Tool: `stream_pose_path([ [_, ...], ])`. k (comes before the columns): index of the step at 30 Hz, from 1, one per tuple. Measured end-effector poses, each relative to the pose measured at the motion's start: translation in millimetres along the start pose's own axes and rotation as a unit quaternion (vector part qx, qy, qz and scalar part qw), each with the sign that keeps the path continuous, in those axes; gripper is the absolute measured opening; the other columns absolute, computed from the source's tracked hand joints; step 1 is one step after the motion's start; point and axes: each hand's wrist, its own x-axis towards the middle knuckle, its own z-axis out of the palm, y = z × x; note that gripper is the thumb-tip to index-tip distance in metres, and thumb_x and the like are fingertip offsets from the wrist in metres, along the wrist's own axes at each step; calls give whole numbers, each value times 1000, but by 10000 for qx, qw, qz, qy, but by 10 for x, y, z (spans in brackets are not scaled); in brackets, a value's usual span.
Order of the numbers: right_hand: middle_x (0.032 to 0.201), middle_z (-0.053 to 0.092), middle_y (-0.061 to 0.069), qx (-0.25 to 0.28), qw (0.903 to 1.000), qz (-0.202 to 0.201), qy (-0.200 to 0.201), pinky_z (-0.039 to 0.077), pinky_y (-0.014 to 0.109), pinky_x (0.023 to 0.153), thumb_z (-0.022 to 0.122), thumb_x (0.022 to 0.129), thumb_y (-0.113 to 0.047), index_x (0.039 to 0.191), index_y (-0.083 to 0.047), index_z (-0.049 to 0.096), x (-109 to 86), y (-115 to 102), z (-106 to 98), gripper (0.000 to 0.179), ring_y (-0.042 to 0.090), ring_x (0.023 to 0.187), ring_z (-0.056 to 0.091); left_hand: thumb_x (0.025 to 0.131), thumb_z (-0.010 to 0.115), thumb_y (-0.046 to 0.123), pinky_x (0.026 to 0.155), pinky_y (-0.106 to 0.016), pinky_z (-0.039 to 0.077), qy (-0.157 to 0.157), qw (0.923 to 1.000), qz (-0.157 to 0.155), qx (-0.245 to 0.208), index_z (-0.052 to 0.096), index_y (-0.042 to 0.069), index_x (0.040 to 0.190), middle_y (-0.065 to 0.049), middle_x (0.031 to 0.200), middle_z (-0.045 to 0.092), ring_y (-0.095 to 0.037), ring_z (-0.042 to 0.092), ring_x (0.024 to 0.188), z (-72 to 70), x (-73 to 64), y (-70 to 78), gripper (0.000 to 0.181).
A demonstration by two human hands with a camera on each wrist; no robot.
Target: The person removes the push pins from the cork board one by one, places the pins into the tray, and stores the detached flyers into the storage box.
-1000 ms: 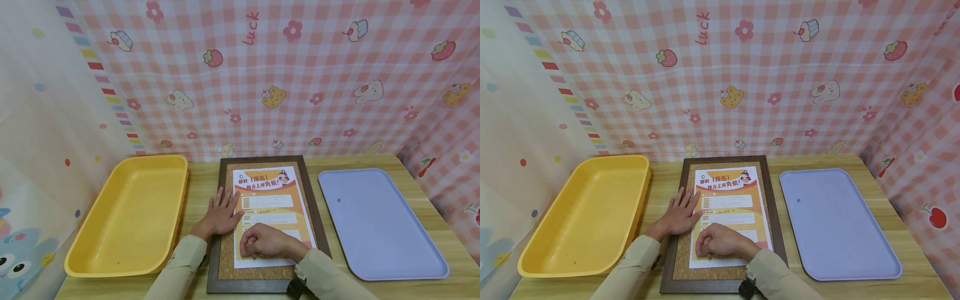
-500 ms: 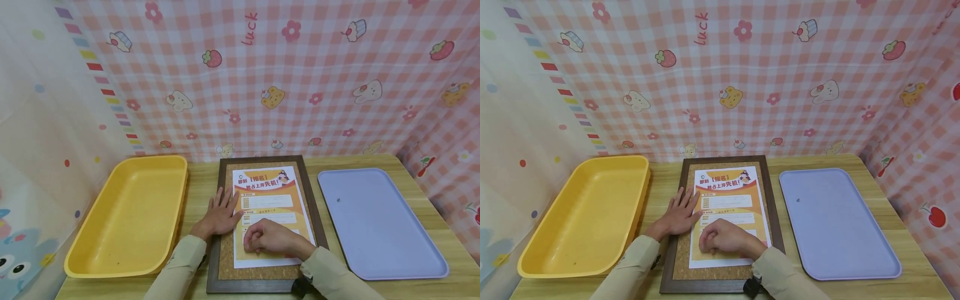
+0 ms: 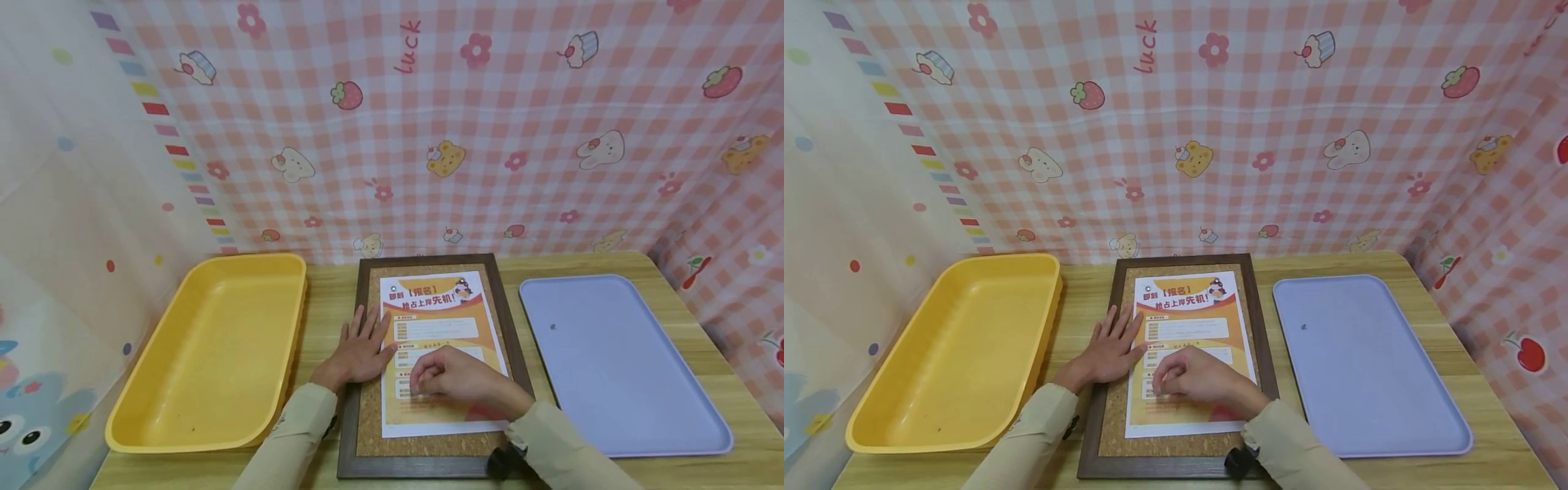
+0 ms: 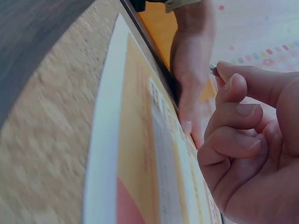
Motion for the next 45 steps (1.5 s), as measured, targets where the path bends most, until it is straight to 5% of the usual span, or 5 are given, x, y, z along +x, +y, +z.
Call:
stream_pose_path([
  [23,60,41,-2,250,9975,-254,610,31,23,48,61,99,-12,101,4,66,-354,-8,-550,17,8,49,32,107,33,42,117,-63,-4,-12,9994,179,-312,6,13,161,-13,167,-7,-36,-17,151,9,-4,-17,67],
  [45,62,47,-3,281,9863,64,1625,30,24,48,62,99,-15,106,9,60,-724,121,-1036,25,7,54,38,107,32,43,118,-64,-1,33,9997,163,-199,8,14,161,-12,167,-5,-36,-15,151,-16,-33,-12,66],
])
